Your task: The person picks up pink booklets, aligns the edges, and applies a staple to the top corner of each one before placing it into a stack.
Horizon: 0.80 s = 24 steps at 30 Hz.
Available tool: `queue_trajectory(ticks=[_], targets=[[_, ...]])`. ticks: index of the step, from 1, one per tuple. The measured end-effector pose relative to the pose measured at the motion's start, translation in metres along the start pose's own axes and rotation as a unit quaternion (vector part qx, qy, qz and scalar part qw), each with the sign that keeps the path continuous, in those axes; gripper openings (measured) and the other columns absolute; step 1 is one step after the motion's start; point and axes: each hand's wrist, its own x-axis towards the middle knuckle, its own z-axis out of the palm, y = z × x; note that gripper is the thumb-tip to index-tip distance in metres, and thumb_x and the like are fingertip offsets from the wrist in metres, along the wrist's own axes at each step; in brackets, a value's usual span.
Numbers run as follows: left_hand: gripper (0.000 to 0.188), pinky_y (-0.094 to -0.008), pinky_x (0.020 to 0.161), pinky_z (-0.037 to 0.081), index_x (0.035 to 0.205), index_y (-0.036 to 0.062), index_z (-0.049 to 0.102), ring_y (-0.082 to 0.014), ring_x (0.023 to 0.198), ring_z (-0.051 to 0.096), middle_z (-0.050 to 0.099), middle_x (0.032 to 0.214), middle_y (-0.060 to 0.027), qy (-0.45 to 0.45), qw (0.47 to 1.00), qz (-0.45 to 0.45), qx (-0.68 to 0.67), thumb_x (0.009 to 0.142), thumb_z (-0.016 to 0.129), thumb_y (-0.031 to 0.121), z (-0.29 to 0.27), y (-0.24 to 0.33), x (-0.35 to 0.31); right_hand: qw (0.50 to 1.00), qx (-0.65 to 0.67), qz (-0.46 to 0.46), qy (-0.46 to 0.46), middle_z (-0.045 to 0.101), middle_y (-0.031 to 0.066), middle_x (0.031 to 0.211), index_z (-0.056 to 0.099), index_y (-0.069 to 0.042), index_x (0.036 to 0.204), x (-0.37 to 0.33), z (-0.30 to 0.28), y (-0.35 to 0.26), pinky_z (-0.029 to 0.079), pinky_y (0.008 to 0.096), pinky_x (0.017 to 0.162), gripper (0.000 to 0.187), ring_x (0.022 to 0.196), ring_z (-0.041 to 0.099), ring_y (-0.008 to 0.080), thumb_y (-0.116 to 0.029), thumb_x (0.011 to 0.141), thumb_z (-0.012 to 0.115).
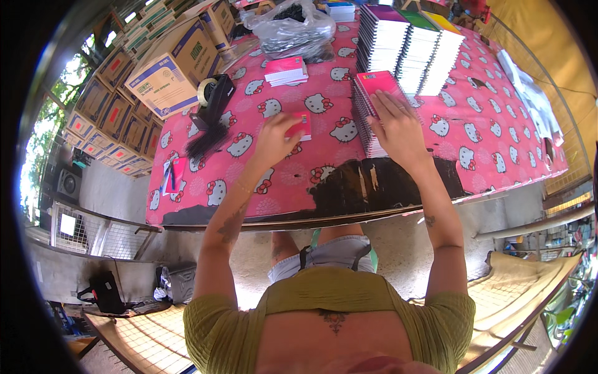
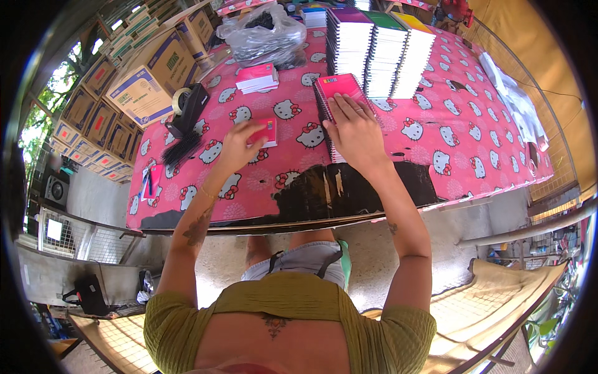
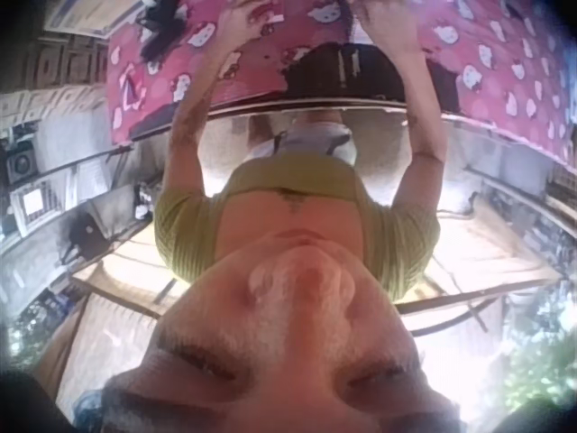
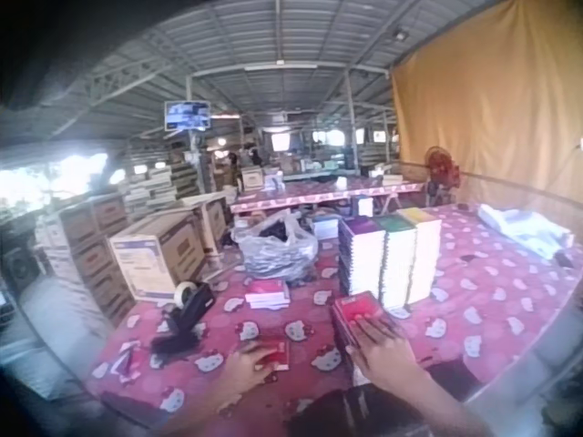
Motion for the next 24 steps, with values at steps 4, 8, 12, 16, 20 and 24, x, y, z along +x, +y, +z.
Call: queue_trajectory(ticks=[4,8,12,16,20,24], targets=[[0.027,-0.0411,0.081,0.054,0.11,0.0044,0.069,-0.0326,0.096,0.065,0.069,0.106,-0.012,-0.002,0.993,0.059,0.101,0.083,0.069,0.008,0.004,-0.031,-0.044,1.0,0.01,0.007,0.01,0.061,0.0171,0.131,0.061,0.0,0.126,-0.002,0.007,0.002,0.041,0.0449,0.108,0.04,0.125,0.056,0.03,-0.023,0.094,0.061],[0.029,-0.0418,0.087,0.051,0.113,0.0041,0.066,-0.0313,0.098,0.064,0.068,0.106,-0.0121,-0.012,0.993,0.058,0.098,0.084,0.066,0.005,0.004,-0.034,-0.051,0.998,-0.006,-0.015,0.053,0.059,0.0175,0.133,0.059,-0.002,0.129,0.005,-0.005,-0.018,0.04,0.0428,0.108,0.044,0.128,0.054,0.0308,-0.022,0.091,0.066],[0.025,-0.0438,0.096,0.045,0.111,0.0039,0.065,-0.0267,0.095,0.063,0.066,0.101,-0.0107,0.004,0.993,0.01,0.121,0.086,0.064,0.007,-0.017,0.023,-0.038,0.95,0.303,0.056,0.059,0.061,0.017,0.125,0.058,-0.005,0.132,-0.01,0.0,-0.074,0.043,0.0403,0.103,0.054,0.12,0.056,0.0319,-0.013,0.081,0.077],[0.026,-0.0505,0.096,0.04,0.114,0.0061,0.064,-0.0262,0.091,0.062,0.066,0.096,-0.0103,-0.021,0.995,0.071,0.06,0.089,0.063,0.009,0.007,0.063,-0.063,0.848,0.495,0.189,-0.014,0.064,0.0126,0.115,0.057,-0.006,0.131,-0.067,0.092,-0.097,0.048,0.0327,0.093,0.057,0.106,0.061,0.023,-0.007,0.079,0.08],[0.022,-0.0453,0.084,0.05,0.108,0.0046,0.068,-0.0327,0.09,0.063,0.066,0.096,-0.0146,-0.001,0.985,-0.092,0.145,0.088,0.065,0.012,-0.018,-0.012,-0.072,0.768,0.556,0.313,-0.052,0.064,0.0052,0.108,0.057,-0.005,0.127,-0.087,0.11,-0.095,0.05,0.0256,0.083,0.048,0.095,0.061,0.0104,-0.005,0.084,0.077],[0.007,-0.0436,0.076,0.053,0.089,0.0038,0.066,-0.0341,0.088,0.063,0.063,0.091,-0.0152,0.028,0.939,-0.171,0.297,0.085,0.065,0.01,-0.086,-0.142,-0.124,0.71,0.637,0.293,-0.065,0.065,0.0042,0.102,0.062,-0.002,0.12,-0.079,0.116,-0.109,0.05,0.0252,0.081,0.038,0.091,0.061,0.0093,-0.004,0.085,0.075]])
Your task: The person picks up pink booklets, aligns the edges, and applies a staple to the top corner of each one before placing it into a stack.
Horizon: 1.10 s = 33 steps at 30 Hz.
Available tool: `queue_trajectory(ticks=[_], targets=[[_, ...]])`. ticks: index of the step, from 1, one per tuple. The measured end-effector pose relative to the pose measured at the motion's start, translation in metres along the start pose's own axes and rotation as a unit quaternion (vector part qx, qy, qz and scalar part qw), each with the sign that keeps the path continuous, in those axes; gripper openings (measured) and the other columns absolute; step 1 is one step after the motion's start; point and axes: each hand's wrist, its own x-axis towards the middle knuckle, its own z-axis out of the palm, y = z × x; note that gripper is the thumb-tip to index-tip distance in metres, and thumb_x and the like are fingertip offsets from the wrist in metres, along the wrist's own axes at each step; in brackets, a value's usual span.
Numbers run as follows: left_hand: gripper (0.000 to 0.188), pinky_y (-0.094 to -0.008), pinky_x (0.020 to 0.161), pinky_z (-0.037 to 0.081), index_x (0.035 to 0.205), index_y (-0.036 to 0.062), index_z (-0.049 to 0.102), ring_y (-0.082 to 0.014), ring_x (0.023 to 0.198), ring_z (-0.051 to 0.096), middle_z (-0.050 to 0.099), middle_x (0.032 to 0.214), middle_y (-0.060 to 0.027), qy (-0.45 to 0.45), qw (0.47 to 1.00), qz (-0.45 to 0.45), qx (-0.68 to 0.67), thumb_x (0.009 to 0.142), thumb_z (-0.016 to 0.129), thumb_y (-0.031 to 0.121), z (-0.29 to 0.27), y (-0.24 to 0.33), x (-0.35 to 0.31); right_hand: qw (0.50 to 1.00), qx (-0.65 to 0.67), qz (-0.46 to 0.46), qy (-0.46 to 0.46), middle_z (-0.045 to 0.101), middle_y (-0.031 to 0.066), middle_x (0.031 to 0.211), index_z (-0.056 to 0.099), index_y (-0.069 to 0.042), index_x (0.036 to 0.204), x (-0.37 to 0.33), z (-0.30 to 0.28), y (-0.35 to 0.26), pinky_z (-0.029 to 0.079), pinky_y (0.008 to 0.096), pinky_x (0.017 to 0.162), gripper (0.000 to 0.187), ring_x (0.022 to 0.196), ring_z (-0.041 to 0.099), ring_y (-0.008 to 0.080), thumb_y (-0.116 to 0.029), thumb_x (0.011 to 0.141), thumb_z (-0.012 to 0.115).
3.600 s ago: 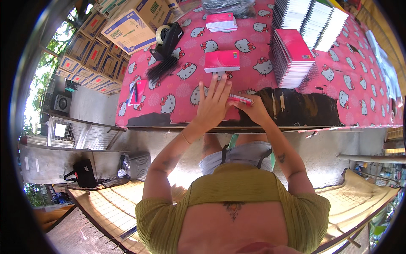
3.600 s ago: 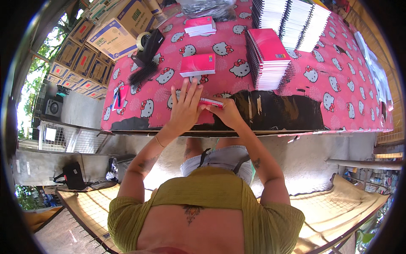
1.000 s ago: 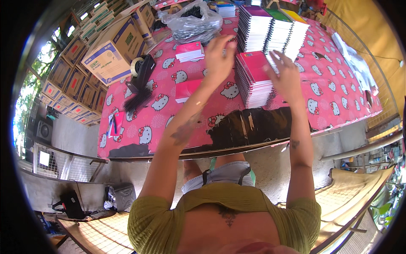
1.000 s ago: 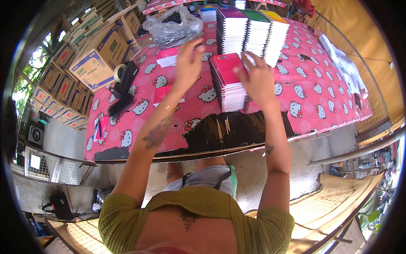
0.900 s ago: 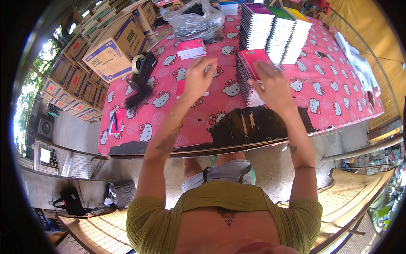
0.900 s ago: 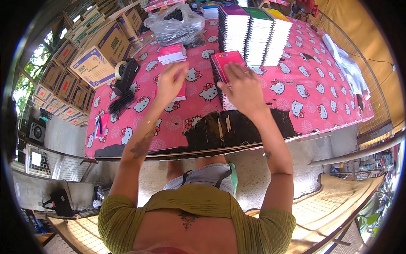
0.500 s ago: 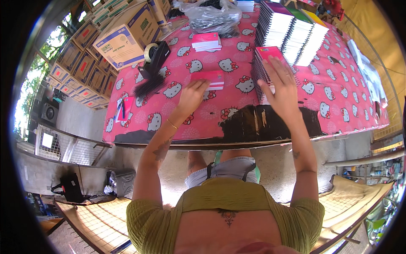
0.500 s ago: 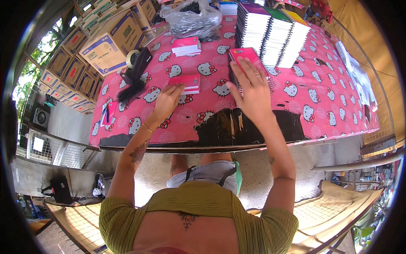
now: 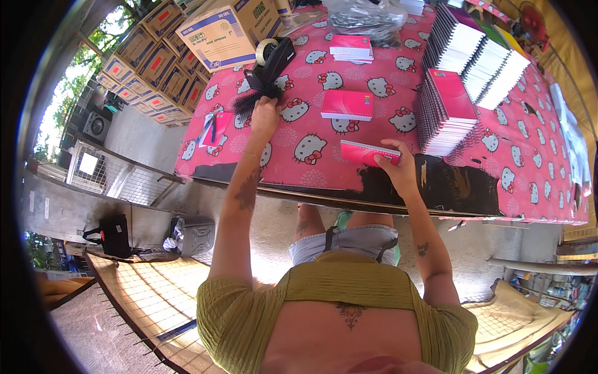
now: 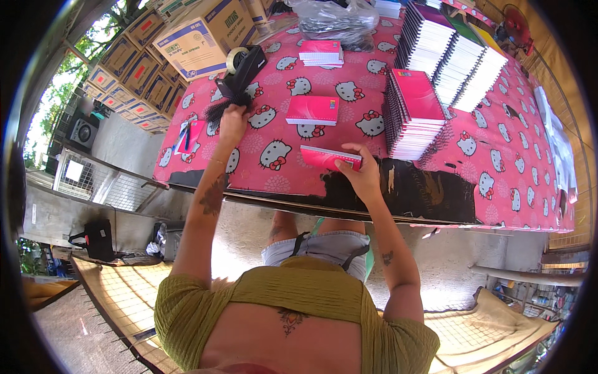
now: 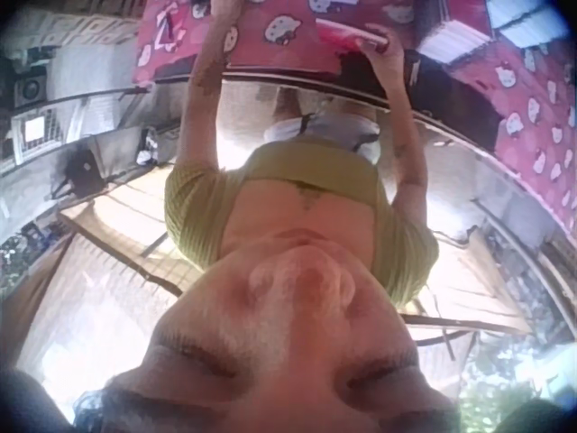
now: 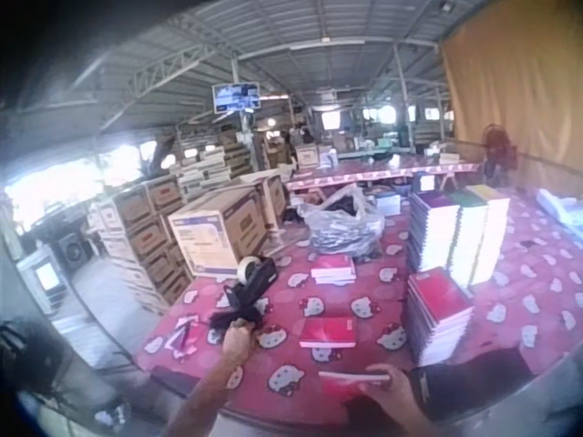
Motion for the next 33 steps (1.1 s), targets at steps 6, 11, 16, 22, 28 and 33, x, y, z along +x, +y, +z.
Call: queue_trajectory(ticks=[6,11,16,22,28,33], targets=[[0.024,-0.045,0.071,0.052,0.114,0.003,0.061,-0.0353,0.086,0.062,0.059,0.088,-0.0153,0.047,0.996,0.001,-0.078,0.09,0.058,0.005,0.011,0.028,-0.003,0.993,-0.086,0.002,-0.086,0.07,0.0069,0.106,0.068,0.0,0.113,-0.002,-0.005,-0.011,0.049,0.0272,0.089,0.024,0.097,0.063,0.0109,-0.005,0.09,0.069],[0.025,-0.0403,0.063,0.049,0.117,0.0026,0.064,-0.0318,0.072,0.061,0.061,0.086,-0.0153,0.051,0.958,0.037,-0.281,0.092,0.06,0.003,-0.029,0.11,-0.016,0.994,-0.076,-0.004,-0.08,0.071,0.0086,0.113,0.066,0.001,0.122,0.002,-0.01,-0.001,0.049,0.0277,0.091,0.03,0.101,0.063,0.0116,-0.006,0.093,0.065],[0.017,-0.0292,0.06,0.048,0.106,0.0032,0.072,-0.0193,0.069,0.063,0.068,0.085,-0.0117,-0.063,0.907,-0.037,-0.414,0.09,0.068,0.006,-0.071,0.161,-0.046,0.994,-0.066,-0.014,-0.091,0.072,0.0087,0.111,0.067,0.001,0.121,0.002,-0.009,0.003,0.05,0.0277,0.089,0.029,0.099,0.063,0.0116,-0.007,0.093,0.065],[0.021,-0.0311,0.058,0.049,0.104,0.0045,0.072,-0.0238,0.07,0.066,0.068,0.084,-0.0112,-0.038,0.905,-0.013,-0.423,0.084,0.074,0.006,-0.061,0.16,-0.047,0.993,-0.06,-0.025,-0.099,0.072,0.0075,0.11,0.067,0.001,0.12,0.002,-0.007,-0.001,0.05,0.0265,0.088,0.028,0.097,0.063,0.0112,-0.007,0.093,0.066],[0.023,-0.0345,0.061,0.05,0.107,0.0053,0.069,-0.027,0.071,0.066,0.065,0.09,-0.0107,-0.018,0.915,0.044,-0.401,0.085,0.074,0.008,-0.057,0.163,-0.039,0.993,-0.046,0.02,-0.109,0.071,0.0052,0.106,0.068,0.001,0.118,0.0,-0.009,-0.003,0.05,0.0257,0.087,0.026,0.095,0.063,0.0098,-0.007,0.093,0.066],[0.023,-0.0354,0.067,0.052,0.108,0.0045,0.067,-0.0257,0.079,0.066,0.064,0.097,-0.011,-0.226,0.885,0.078,-0.399,0.086,0.073,0.009,-0.061,0.148,-0.021,0.991,-0.043,0.016,-0.123,0.071,0.0042,0.105,0.067,0.001,0.119,0.003,-0.011,-0.009,0.05,0.0255,0.086,0.027,0.094,0.062,0.0093,-0.007,0.093,0.067]])
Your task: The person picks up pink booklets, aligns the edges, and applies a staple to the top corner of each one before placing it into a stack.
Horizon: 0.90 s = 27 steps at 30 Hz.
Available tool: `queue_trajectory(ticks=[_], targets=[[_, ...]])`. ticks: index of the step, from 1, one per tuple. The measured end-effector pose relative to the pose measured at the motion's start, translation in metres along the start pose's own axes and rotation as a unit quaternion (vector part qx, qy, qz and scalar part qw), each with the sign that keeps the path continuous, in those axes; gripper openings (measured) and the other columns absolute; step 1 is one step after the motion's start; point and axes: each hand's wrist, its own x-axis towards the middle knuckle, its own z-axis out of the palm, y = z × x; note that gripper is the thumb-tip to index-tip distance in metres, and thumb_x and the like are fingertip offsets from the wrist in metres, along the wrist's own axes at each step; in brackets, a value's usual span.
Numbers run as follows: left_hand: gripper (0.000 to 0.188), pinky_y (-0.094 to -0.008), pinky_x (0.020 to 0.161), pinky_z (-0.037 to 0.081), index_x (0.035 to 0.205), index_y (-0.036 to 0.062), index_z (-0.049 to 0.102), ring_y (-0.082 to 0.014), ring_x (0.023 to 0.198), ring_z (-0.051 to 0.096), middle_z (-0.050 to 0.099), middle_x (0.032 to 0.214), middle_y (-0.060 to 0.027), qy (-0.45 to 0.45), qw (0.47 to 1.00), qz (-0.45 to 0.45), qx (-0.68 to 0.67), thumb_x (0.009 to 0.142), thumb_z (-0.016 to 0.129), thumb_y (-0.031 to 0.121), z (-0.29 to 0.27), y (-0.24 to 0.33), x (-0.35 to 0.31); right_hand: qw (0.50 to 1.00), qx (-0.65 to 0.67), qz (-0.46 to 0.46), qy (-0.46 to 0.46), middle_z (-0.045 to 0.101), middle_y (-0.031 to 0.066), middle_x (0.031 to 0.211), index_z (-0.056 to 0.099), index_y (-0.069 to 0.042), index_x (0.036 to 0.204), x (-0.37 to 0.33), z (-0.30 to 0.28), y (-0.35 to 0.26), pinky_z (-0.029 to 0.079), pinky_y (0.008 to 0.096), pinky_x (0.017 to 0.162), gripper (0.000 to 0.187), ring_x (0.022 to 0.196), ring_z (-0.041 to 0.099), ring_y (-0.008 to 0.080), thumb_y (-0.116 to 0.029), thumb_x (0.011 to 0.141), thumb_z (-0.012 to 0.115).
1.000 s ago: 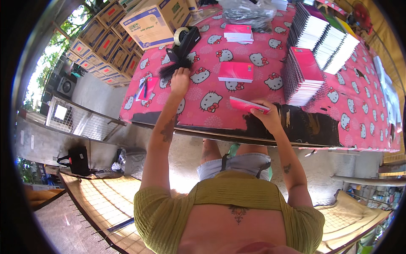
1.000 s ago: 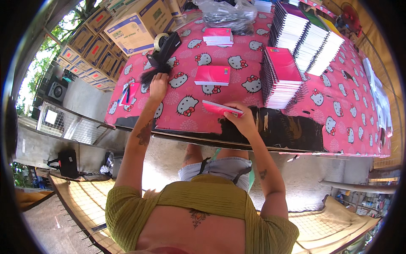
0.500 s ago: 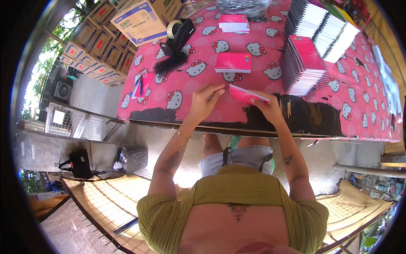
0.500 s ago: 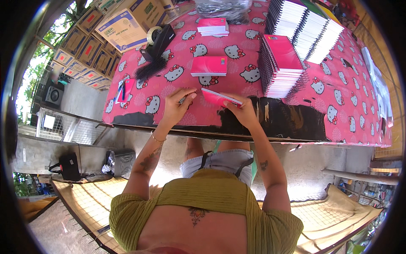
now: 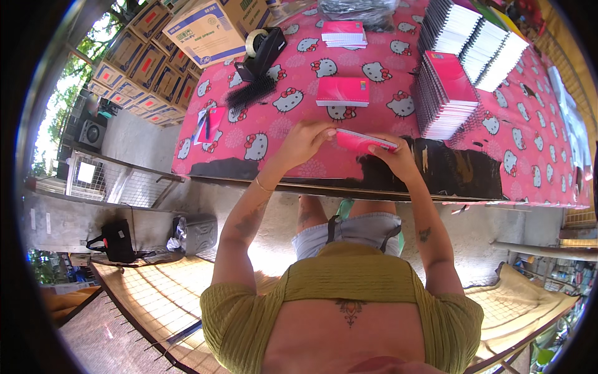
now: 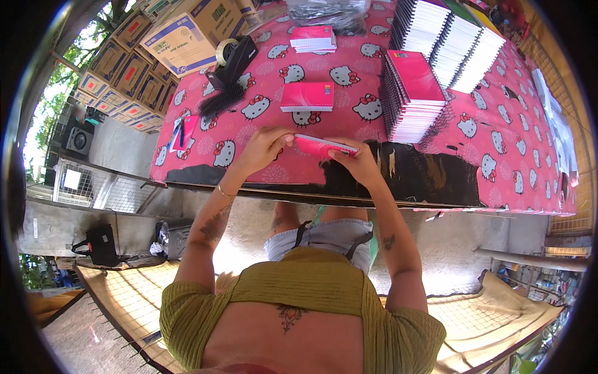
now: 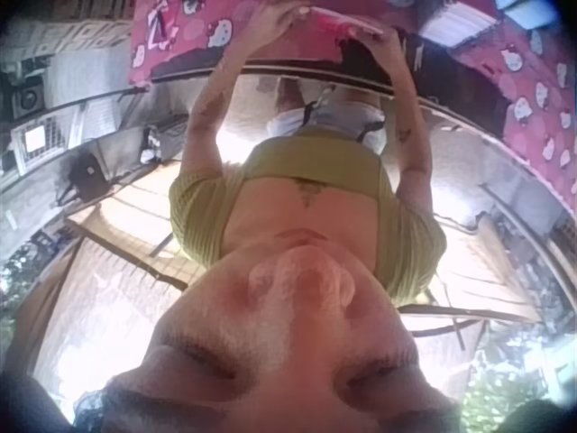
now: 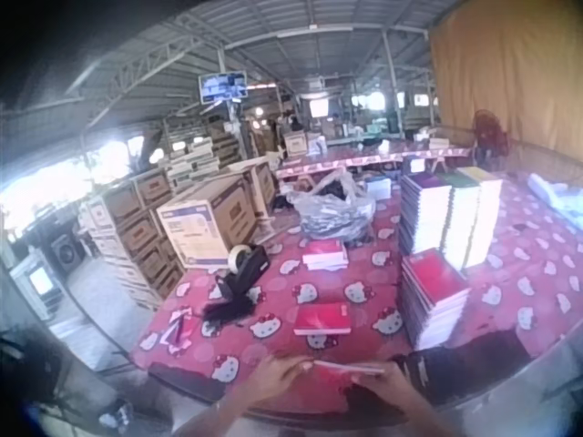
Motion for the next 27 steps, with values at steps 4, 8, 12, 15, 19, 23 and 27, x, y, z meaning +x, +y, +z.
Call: queue_trajectory(ticks=[4,8,12,15,19,23,27], targets=[[0.019,-0.0358,0.066,0.05,0.108,0.0042,0.067,-0.026,0.075,0.063,0.064,0.088,-0.0112,0.028,0.998,0.038,0.03,0.091,0.068,0.012,0.002,0.014,0.005,1.0,-0.022,-0.008,-0.008,0.071,0.0056,0.108,0.066,0.001,0.12,-0.003,-0.003,0.003,0.05,0.026,0.087,0.029,0.095,0.062,0.0097,-0.006,0.093,0.066],[0.02,-0.0353,0.065,0.049,0.11,0.0062,0.067,-0.0254,0.076,0.062,0.064,0.096,-0.0108,-0.031,0.999,0.012,0.005,0.092,0.066,0.016,-0.004,0.013,0.01,0.999,-0.033,-0.018,-0.012,0.071,0.0067,0.11,0.066,0.001,0.121,-0.003,-0.002,0.005,0.049,0.0268,0.088,0.029,0.097,0.062,0.0103,-0.005,0.093,0.065],[0.042,-0.0427,0.082,0.048,0.127,0.0058,0.059,-0.0289,0.097,0.06,0.057,0.123,-0.0155,-0.001,0.991,0.06,0.121,0.093,0.064,0.031,0.0,0.018,0.011,1.0,-0.017,-0.014,-0.003,0.07,0.0077,0.112,0.065,0.002,0.122,-0.005,0.0,0.002,0.049,0.0272,0.09,0.03,0.1,0.061,0.0104,-0.005,0.093,0.065],[0.068,-0.0566,0.105,0.032,0.144,-0.0002,0.041,-0.0381,0.127,0.046,0.041,0.145,-0.0223,0.123,0.92,0.062,0.366,0.094,0.057,0.043,0.031,0.042,0.006,0.998,0.031,-0.031,0.037,0.07,0.0077,0.113,0.064,0.003,0.123,-0.007,0.013,-0.003,0.049,0.0272,0.092,0.031,0.101,0.061,0.0102,-0.006,0.094,0.065],[0.08,-0.0686,0.113,0.002,0.151,-0.0032,0.026,-0.0434,0.148,0.016,0.024,0.158,-0.0247,0.06,0.949,-0.009,0.309,0.096,0.047,0.051,0.081,0.029,-0.052,0.995,0.069,-0.006,0.07,0.07,0.0041,0.108,0.064,0.002,0.124,-0.01,0.02,-0.016,0.049,0.0251,0.084,0.032,0.094,0.06,0.0077,-0.009,0.094,0.066],[0.081,-0.0701,0.112,0.002,0.151,-0.003,0.028,-0.0436,0.147,0.019,0.024,0.158,-0.0246,0.11,0.91,-0.014,0.398,0.096,0.044,0.055,0.029,0.044,-0.001,0.997,0.065,0.017,0.046,0.07,0.0067,0.113,0.063,0.003,0.124,-0.011,0.022,-0.027,0.048,0.0263,0.092,0.031,0.101,0.06,0.0093,-0.005,0.094,0.064],[0.082,-0.0704,0.11,0.009,0.149,0.0022,0.037,-0.0363,0.146,0.027,0.032,0.156,-0.0195,0.052,0.911,0.045,0.406,0.09,0.054,0.057,0.07,0.037,-0.052,0.993,0.088,0.039,0.071,0.07,0.0065,0.111,0.065,0.003,0.123,-0.017,0.021,-0.033,0.049,0.0257,0.09,0.03,0.099,0.06,0.0091,-0.004,0.093,0.064]])
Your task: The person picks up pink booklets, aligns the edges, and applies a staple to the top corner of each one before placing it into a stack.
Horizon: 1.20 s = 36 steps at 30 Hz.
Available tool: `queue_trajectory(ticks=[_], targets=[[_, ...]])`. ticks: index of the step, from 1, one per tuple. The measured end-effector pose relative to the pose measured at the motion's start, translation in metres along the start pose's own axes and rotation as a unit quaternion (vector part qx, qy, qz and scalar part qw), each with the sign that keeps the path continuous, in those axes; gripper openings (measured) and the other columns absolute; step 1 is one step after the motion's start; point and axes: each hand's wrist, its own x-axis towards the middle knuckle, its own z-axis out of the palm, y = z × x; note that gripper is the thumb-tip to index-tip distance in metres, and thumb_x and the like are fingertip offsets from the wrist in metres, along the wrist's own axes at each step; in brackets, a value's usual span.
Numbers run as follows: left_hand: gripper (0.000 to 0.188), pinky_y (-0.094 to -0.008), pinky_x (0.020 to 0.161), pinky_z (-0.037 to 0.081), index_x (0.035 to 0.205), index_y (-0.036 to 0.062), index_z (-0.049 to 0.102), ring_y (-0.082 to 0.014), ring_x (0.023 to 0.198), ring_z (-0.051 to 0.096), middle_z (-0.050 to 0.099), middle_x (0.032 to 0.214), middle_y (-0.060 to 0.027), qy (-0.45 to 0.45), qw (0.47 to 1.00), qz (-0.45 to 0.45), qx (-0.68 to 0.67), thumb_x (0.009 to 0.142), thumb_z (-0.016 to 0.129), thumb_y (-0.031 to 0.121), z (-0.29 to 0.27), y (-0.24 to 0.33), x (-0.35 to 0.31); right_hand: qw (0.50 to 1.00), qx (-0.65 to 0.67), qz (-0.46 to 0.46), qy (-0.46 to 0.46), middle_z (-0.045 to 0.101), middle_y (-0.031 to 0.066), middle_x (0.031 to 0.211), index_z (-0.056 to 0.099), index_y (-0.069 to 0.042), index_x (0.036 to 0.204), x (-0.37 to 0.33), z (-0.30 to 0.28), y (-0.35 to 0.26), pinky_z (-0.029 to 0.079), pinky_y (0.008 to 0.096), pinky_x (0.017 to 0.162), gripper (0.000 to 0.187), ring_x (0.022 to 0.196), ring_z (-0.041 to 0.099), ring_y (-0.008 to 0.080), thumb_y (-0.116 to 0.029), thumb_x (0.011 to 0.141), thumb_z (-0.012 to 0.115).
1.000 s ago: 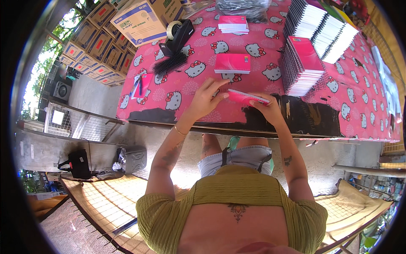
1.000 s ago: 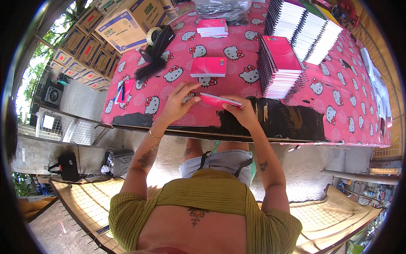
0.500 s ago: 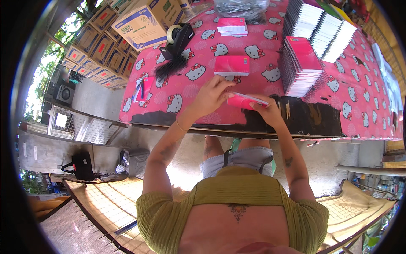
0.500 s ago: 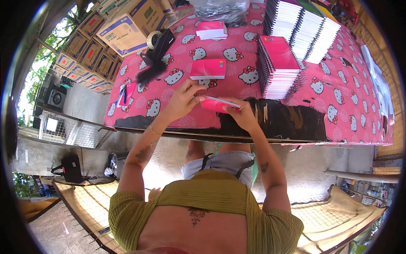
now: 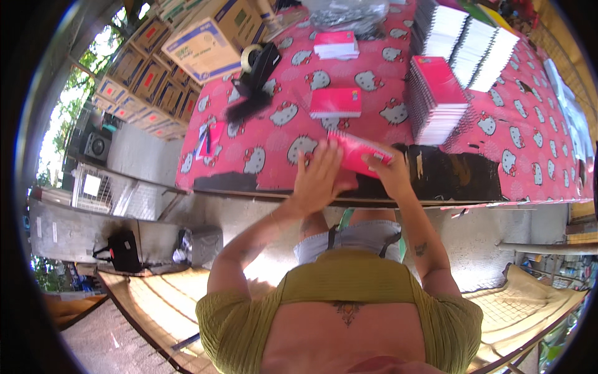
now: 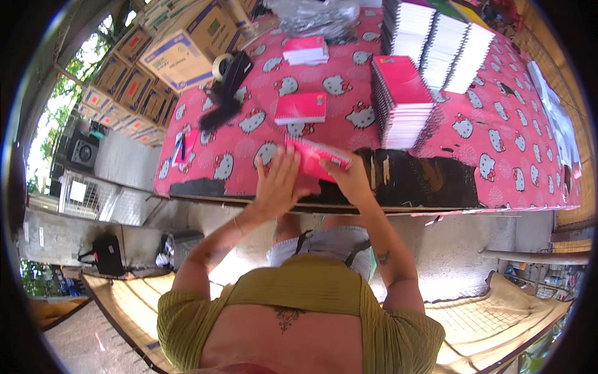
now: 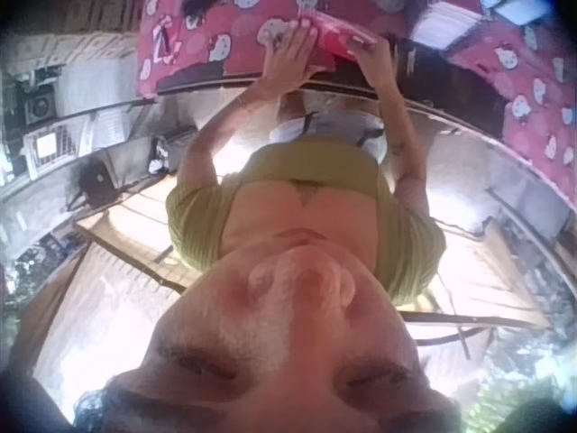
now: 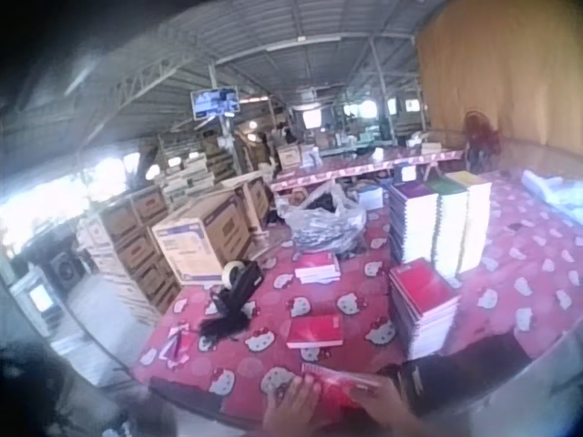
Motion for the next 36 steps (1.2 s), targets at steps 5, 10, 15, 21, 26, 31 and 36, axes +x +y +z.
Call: queue_trajectory(ticks=[5,10,15,21,26,31,36], targets=[[0.087,-0.0694,0.11,0.009,0.148,0.0,0.037,-0.0353,0.146,0.027,0.034,0.155,-0.0214,0.038,0.996,-0.066,0.052,0.091,0.044,0.065,-0.026,-0.02,0.053,0.999,0.01,-0.013,-0.034,0.069,0.0037,0.103,0.065,0.002,0.122,0.0,0.009,0.004,0.05,0.0253,0.081,0.032,0.09,0.06,0.0083,-0.006,0.092,0.067],[0.087,-0.07,0.111,0.005,0.15,-0.0027,0.031,-0.0425,0.147,0.021,0.028,0.156,-0.0258,0.044,0.998,-0.034,0.015,0.093,0.041,0.063,-0.017,-0.006,0.037,0.999,-0.004,-0.014,-0.036,0.069,0.0021,0.097,0.066,0.002,0.121,-0.003,0.005,-0.002,0.05,0.0256,0.077,0.031,0.085,0.059,0.0072,-0.007,0.092,0.066],[0.085,-0.0676,0.113,0.004,0.15,-0.005,0.029,-0.0464,0.147,0.018,0.025,0.157,-0.0272,-0.024,0.999,0.004,-0.022,0.096,0.039,0.06,-0.013,0.018,0.019,0.999,0.021,-0.025,-0.007,0.069,0.0033,0.097,0.067,0.002,0.118,-0.007,0.008,0.0,0.05,0.0259,0.077,0.027,0.085,0.059,0.0074,-0.006,0.092,0.065],[0.081,-0.0681,0.111,0.008,0.15,-0.0024,0.032,-0.044,0.146,0.021,0.028,0.156,-0.0257,0.028,0.998,-0.051,-0.007,0.095,0.044,0.056,-0.035,0.002,0.055,0.996,-0.033,-0.076,-0.028,0.071,0.0064,0.099,0.067,0.002,0.117,-0.006,0.012,0.001,0.05,0.0265,0.079,0.027,0.088,0.06,0.0079,-0.006,0.091,0.065],[0.084,-0.0676,0.113,0.001,0.15,-0.0042,0.03,-0.0469,0.148,0.015,0.024,0.156,-0.0295,0.033,0.993,-0.036,-0.108,0.098,0.032,0.061,-0.012,0.021,0.036,0.995,-0.069,-0.074,-0.018,0.07,0.0046,0.091,0.067,0.001,0.116,-0.003,0.003,0.016,0.05,0.0269,0.079,0.026,0.086,0.059,0.0068,-0.004,0.091,0.066],[0.085,-0.0681,0.112,0.001,0.149,-0.0049,0.03,-0.0429,0.148,0.019,0.026,0.156,-0.0286,-0.012,0.994,0.023,-0.11,0.098,0.028,0.063,0.02,0.036,-0.004,0.995,-0.072,-0.069,-0.001,0.072,0.0096,0.093,0.068,-0.001,0.114,0.002,0.003,0.02,0.051,0.0282,0.077,0.025,0.082,0.061,0.0089,-0.004,0.089,0.067],[0.09,-0.0673,0.113,0.002,0.149,-0.0072,0.029,-0.0415,0.148,0.02,0.024,0.157,-0.028,-0.022,1.0,-0.008,-0.017,0.092,0.045,0.061,-0.006,0.02,0.056,0.975,-0.197,-0.093,-0.055,0.072,0.0167,0.092,0.068,-0.003,0.117,0.006,-0.009,0.041,0.052,0.0291,0.076,0.029,0.081,0.066,0.0114,-0.005,0.088,0.067]])
